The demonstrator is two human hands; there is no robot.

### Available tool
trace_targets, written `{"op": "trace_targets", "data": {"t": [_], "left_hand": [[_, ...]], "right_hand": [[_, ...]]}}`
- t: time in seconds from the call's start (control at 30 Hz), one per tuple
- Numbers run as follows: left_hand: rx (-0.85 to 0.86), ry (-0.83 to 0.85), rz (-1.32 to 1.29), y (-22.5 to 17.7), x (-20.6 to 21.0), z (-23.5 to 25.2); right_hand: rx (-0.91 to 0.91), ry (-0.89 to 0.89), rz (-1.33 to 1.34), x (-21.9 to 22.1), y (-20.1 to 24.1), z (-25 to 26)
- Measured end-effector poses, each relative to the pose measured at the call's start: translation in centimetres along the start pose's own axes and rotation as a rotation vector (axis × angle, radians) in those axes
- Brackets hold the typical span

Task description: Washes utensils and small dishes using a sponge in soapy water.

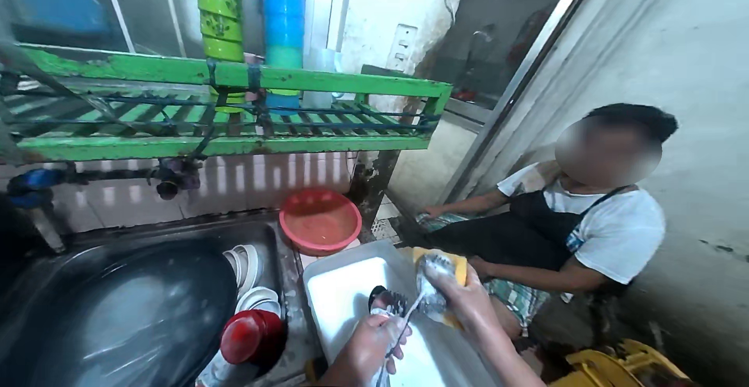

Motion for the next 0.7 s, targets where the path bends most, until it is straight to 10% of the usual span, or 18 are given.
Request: {"op": "trace_targets", "data": {"t": [0.5,0.7], "left_hand": [[0.007,-0.139,0.118,-6.3,-1.7,-5.4],[0.006,-0.209,0.221,-6.3,-4.9,-9.6]], "right_hand": [[0.122,0.304,0.306,4.9,4.5,-5.4],[-0.022,0.083,0.305,4.3,7.5,-5.1]]}}
Point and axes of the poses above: each hand's wrist, its own z-axis towards the middle knuckle, its own x-axis out of the palm, y = z × x, the point moved 5 cm from there along z, towards the middle knuckle, and after that the axes turned 3 degrees about -x, right-handed, at the moved point
